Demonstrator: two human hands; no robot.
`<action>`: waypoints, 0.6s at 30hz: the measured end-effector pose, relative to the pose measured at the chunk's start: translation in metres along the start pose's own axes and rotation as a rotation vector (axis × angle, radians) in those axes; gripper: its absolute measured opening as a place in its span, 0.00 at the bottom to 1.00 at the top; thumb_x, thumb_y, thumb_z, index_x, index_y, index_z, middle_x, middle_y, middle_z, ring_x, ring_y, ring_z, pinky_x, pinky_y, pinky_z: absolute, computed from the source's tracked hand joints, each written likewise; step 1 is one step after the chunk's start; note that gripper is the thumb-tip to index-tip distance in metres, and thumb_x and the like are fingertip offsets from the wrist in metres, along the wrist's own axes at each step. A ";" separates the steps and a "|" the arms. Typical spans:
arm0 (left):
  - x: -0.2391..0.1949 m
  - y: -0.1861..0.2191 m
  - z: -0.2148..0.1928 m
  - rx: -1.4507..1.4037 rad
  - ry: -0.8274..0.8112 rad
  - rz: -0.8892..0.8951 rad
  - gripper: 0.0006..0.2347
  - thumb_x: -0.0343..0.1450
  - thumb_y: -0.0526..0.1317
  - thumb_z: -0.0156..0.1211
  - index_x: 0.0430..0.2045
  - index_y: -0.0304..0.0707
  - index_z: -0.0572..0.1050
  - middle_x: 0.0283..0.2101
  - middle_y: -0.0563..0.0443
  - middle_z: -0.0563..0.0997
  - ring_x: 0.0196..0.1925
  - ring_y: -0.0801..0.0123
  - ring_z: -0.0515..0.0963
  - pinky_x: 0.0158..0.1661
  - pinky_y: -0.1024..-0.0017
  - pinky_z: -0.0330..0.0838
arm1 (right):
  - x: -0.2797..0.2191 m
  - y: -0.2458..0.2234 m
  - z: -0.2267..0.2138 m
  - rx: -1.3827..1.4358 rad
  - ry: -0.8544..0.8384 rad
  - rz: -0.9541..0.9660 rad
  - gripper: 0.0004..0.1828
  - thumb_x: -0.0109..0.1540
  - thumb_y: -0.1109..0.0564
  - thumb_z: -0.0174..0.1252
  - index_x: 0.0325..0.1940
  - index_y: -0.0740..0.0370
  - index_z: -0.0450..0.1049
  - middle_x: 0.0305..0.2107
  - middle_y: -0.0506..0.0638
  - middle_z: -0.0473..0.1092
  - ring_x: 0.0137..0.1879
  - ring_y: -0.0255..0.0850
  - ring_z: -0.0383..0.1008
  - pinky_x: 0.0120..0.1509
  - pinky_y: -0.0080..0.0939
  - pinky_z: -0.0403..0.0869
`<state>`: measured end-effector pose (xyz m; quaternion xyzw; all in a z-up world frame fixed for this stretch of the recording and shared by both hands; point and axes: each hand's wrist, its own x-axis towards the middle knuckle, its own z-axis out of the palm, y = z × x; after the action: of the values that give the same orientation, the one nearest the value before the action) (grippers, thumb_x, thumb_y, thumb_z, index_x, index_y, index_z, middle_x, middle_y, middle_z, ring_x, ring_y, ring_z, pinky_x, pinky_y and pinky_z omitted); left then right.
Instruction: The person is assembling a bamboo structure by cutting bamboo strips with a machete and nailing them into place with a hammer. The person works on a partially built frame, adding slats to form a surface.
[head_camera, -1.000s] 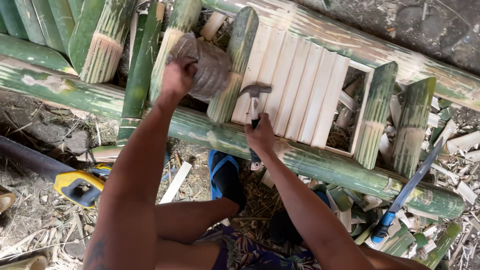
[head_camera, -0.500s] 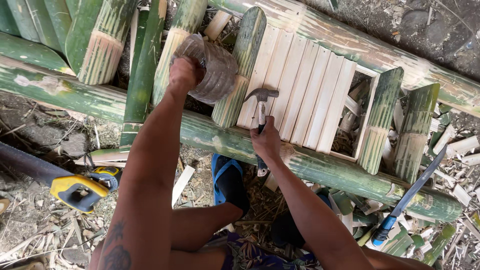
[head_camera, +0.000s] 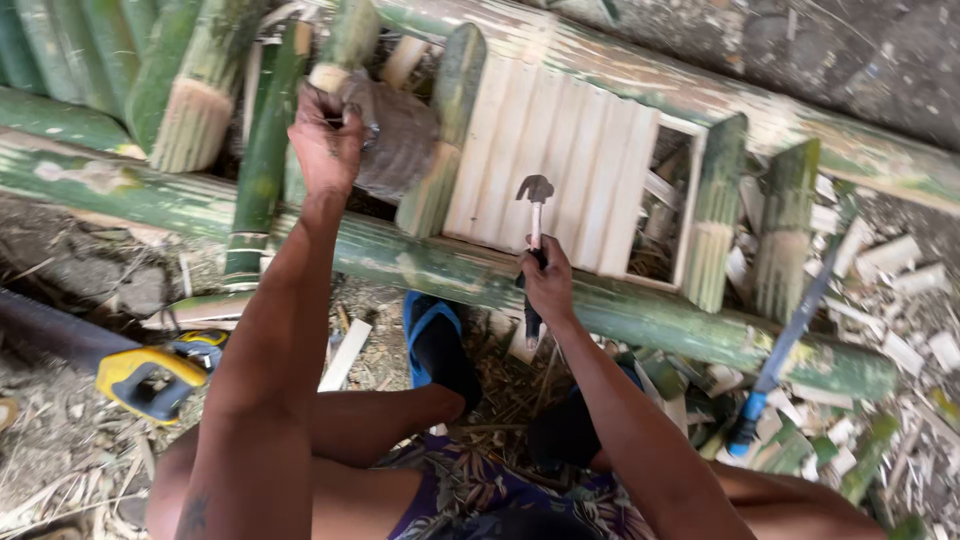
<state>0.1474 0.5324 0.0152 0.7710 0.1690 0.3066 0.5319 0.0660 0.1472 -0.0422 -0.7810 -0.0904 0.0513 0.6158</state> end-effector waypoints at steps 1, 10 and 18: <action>-0.008 0.012 0.013 -0.155 -0.088 0.053 0.03 0.74 0.27 0.61 0.36 0.29 0.73 0.31 0.51 0.79 0.32 0.74 0.79 0.35 0.74 0.79 | -0.008 -0.001 -0.019 0.023 0.009 0.013 0.16 0.70 0.57 0.54 0.60 0.67 0.68 0.31 0.48 0.70 0.33 0.33 0.65 0.38 0.38 0.69; -0.174 0.083 0.195 -0.468 -0.663 -0.170 0.06 0.73 0.27 0.62 0.40 0.33 0.82 0.40 0.49 0.86 0.40 0.72 0.83 0.45 0.69 0.82 | -0.068 -0.058 -0.190 0.042 0.224 0.327 0.14 0.73 0.50 0.52 0.53 0.63 0.69 0.26 0.54 0.68 0.27 0.44 0.66 0.32 0.47 0.67; -0.244 0.104 0.253 0.092 -0.958 0.308 0.03 0.75 0.33 0.63 0.40 0.41 0.78 0.47 0.51 0.82 0.49 0.59 0.81 0.50 0.60 0.75 | -0.155 -0.019 -0.189 -0.608 0.298 0.324 0.15 0.67 0.49 0.54 0.50 0.61 0.68 0.28 0.70 0.73 0.36 0.71 0.74 0.35 0.66 0.69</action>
<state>0.1213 0.1687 -0.0221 0.8639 -0.1965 -0.0143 0.4636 -0.0511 -0.0603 0.0162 -0.9313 0.1140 0.0045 0.3460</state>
